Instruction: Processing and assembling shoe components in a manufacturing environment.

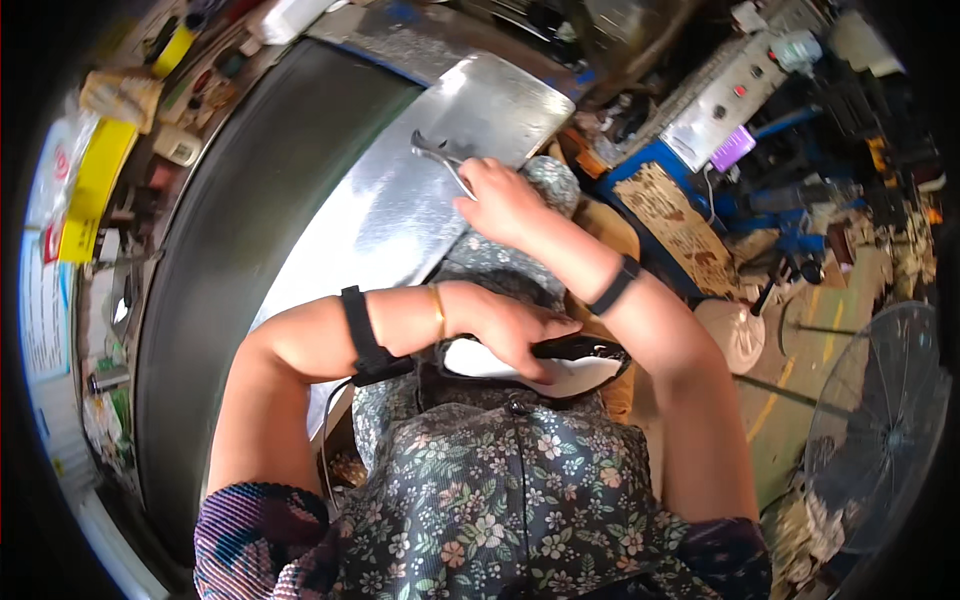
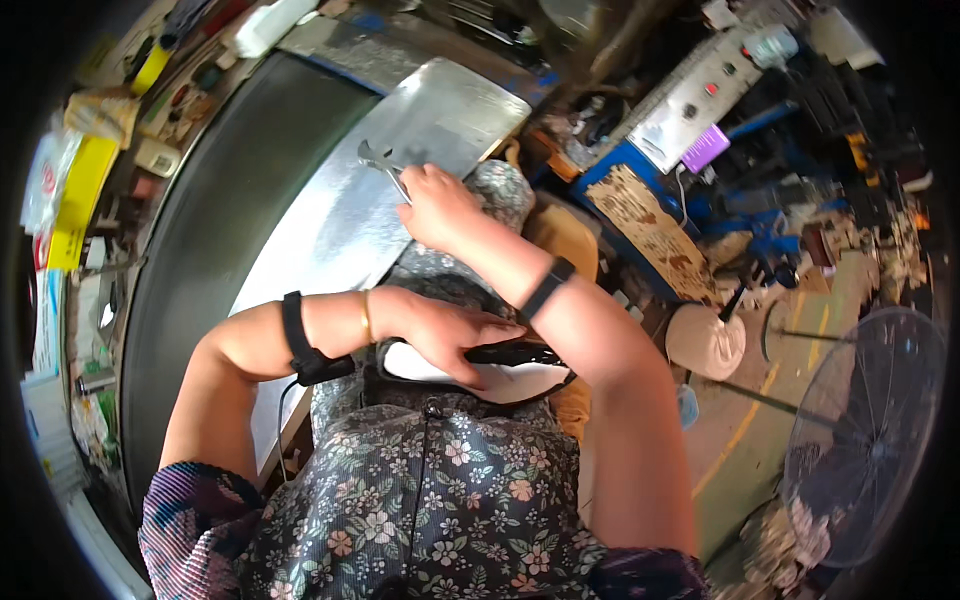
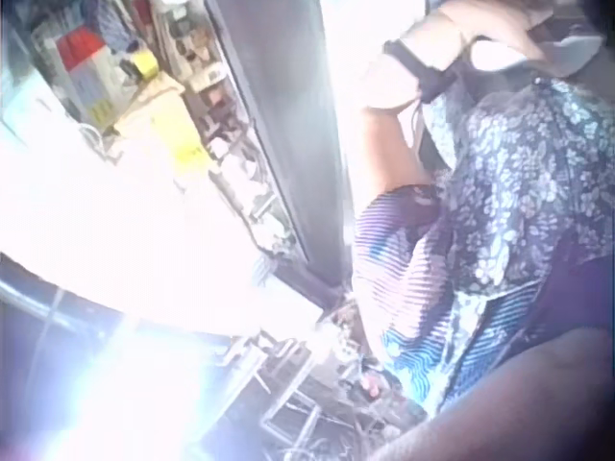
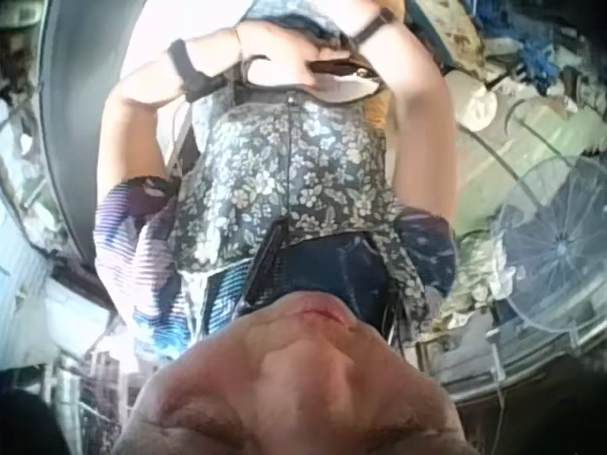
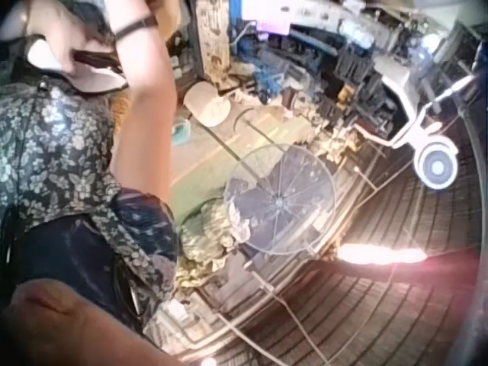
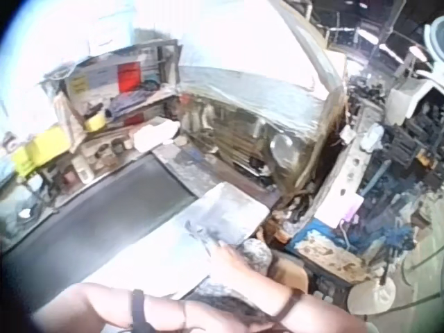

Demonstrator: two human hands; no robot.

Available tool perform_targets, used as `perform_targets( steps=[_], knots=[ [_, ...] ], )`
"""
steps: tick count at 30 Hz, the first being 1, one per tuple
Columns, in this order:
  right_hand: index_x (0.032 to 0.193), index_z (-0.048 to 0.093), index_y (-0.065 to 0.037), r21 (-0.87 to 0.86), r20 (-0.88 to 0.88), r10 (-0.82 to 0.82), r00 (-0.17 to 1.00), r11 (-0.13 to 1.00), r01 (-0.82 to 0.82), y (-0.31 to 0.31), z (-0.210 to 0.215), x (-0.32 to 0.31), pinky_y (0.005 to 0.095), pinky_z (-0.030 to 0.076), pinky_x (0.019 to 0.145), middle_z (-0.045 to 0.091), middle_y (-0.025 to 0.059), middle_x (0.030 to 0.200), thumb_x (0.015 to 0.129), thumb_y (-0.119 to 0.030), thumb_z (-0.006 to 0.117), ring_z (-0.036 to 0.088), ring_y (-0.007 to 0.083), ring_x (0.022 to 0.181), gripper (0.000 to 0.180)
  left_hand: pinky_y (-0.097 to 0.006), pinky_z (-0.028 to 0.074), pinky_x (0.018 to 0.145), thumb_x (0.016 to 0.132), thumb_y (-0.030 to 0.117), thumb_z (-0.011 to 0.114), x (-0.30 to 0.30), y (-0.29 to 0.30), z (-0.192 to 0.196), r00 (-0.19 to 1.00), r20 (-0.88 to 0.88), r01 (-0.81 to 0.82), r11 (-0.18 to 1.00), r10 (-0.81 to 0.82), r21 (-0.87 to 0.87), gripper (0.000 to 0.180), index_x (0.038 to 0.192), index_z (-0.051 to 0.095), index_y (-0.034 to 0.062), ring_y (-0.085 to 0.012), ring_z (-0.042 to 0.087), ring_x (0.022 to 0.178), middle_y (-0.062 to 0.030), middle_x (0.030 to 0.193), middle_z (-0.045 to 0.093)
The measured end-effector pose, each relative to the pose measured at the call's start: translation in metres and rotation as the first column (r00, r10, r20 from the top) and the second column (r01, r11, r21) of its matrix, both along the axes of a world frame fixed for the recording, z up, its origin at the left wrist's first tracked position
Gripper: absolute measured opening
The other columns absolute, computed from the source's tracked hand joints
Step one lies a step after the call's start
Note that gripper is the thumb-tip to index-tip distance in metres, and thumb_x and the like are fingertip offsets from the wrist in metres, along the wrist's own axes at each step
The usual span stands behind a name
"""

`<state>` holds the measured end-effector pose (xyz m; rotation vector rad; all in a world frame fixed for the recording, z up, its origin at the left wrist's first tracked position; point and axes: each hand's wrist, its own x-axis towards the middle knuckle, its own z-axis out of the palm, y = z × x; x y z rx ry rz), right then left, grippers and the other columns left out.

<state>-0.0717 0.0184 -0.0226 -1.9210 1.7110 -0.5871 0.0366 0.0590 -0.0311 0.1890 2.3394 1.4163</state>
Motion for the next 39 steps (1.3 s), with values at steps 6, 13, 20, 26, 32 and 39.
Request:
perform_targets(
  steps=[6, 13, 20, 26, 32, 39],
  knots=[
    [0.124, 0.063, 0.001, -0.115, 0.281, 0.343, 0.896, 0.939, -0.323, 0.023, -0.048, -0.014, 0.0413, 0.051, 0.095, 0.066, 0.0200, 0.122, 0.097, -0.023, 0.067, 0.064, 0.0354, 0.110, 0.037, -0.042, 0.039, 0.115, 0.075, 0.023, 0.086, 0.127, -0.006, 0.007, 0.929, -0.073, -0.356, 0.931, 0.362, 0.077, 0.098, 0.157, 0.034, 0.0085, -0.0373, 0.046, 0.140, -0.0179, 0.158, 0.041],
    [0.119, 0.070, 0.002, 0.573, 0.234, -0.477, 0.847, 0.772, 0.276, 0.176, -0.034, -0.086, 0.0347, 0.050, 0.092, 0.074, 0.0161, 0.105, 0.109, -0.043, 0.044, 0.069, 0.0226, 0.100, 0.053, -0.040, 0.045, 0.109, 0.087, 0.032, 0.079, 0.107, 0.007, -0.023, 0.574, -0.226, -0.720, 0.616, 0.787, 0.318, 0.073, 0.148, 0.048, 0.0063, -0.0328, 0.056, 0.131, -0.0173, 0.144, 0.056],
    [0.119, 0.062, 0.004, 0.619, 0.365, -0.527, 0.768, 0.753, 0.222, 0.145, -0.032, -0.052, 0.0312, 0.053, 0.074, 0.071, 0.0211, 0.101, 0.109, -0.047, 0.039, 0.070, 0.0207, 0.093, 0.057, -0.028, 0.053, 0.084, 0.110, 0.054, 0.029, 0.006, -0.062, -0.018, 0.331, 0.377, -0.624, -0.099, 0.865, 0.775, 0.060, 0.120, 0.067, 0.0085, -0.0137, 0.063, 0.091, -0.0052, 0.103, 0.068],
    [0.101, 0.066, 0.003, 0.447, 0.764, -0.503, 0.405, 0.864, 0.231, 0.027, -0.039, -0.044, 0.0379, 0.051, 0.072, 0.071, 0.0135, 0.097, 0.109, -0.048, 0.041, 0.067, 0.0217, 0.084, 0.058, -0.029, 0.053, 0.085, 0.107, 0.054, 0.041, 0.005, -0.074, -0.030, 0.341, 0.564, -0.748, -0.146, 0.752, 0.647, 0.061, 0.121, 0.068, 0.0011, -0.0146, 0.065, 0.093, -0.0068, 0.104, 0.071],
    [0.122, 0.065, -0.003, 0.024, -0.134, -0.319, 0.938, 0.946, 0.325, 0.012, -0.049, -0.037, 0.0436, 0.052, 0.088, 0.068, 0.0249, 0.108, 0.105, -0.034, 0.045, 0.066, 0.0385, 0.100, 0.041, -0.033, 0.050, 0.089, 0.104, 0.035, 0.049, -0.003, -0.082, -0.052, 0.151, 0.136, -0.988, 0.145, 0.979, 0.058, 0.048, 0.116, 0.068, -0.0070, -0.0235, 0.066, 0.098, -0.0148, 0.110, 0.073],
    [0.115, 0.063, 0.001, 0.163, 0.664, -0.480, 0.572, 0.841, 0.516, 0.027, -0.042, -0.012, 0.0313, 0.049, 0.078, 0.065, 0.0051, 0.100, 0.108, -0.023, 0.049, 0.060, 0.0157, 0.089, 0.029, -0.029, 0.054, 0.071, 0.100, 0.032, 0.056, 0.023, -0.077, -0.043, 0.252, 0.615, -0.665, -0.328, 0.747, 0.671, 0.029, 0.097, 0.071, 0.0078, -0.0159, 0.067, 0.076, -0.0041, 0.089, 0.072]
  ],
)
